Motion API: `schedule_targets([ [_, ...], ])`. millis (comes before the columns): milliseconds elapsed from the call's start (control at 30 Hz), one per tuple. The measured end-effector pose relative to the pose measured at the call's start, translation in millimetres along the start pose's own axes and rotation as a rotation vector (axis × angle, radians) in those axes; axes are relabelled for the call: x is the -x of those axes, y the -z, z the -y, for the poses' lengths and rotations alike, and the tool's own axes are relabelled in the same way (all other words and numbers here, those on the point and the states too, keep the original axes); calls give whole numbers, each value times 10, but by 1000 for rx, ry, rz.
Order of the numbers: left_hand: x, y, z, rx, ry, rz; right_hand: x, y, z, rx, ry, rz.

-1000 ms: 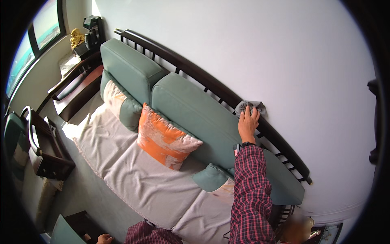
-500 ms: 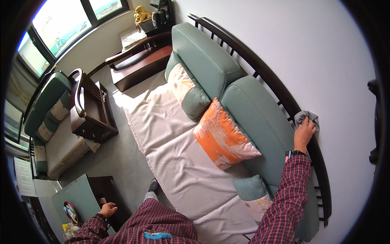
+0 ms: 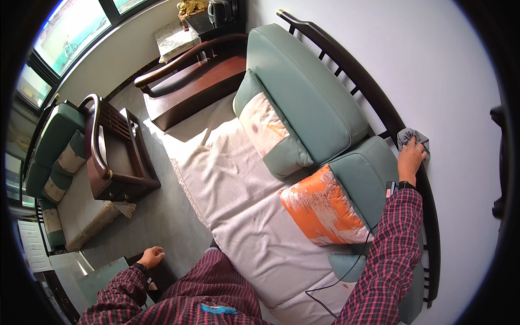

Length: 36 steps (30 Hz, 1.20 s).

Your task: The person wipes the window sill, then cleans the armrests and back of a sofa, a glass coffee table, and a side table using a cloth. The person moves around the living room to reach different surfaces.

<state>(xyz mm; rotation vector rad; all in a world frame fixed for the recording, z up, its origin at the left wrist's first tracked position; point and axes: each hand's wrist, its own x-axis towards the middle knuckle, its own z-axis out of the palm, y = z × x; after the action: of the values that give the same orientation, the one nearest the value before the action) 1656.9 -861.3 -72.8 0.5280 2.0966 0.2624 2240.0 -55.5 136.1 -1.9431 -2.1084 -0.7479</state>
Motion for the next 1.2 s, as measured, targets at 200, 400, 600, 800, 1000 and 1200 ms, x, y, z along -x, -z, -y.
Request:
schedule_targets([
  [200, -449, 354, 109, 9, -100, -189, 28, 78, -61, -94, 42, 19],
  [400, 187, 259, 435, -58, 135, -2, -185, 45, 435, -112, 28, -46],
  [600, 560, 813, 278, -118, 197, -101, -990, -79, 1710, -221, 121, -185],
  [800, 35, 1108, -383, -208, 119, -68, -1079, -169, 1609, -221, 190, -142],
  [1000, -1121, 1189, -885, -207, -76, -41, -1044, -192, 1428, -48, 87, -15],
  [1200, -2746, 1159, -955, -34, -41, -103, -1680, -490, 1749, 67, 265, -1],
])
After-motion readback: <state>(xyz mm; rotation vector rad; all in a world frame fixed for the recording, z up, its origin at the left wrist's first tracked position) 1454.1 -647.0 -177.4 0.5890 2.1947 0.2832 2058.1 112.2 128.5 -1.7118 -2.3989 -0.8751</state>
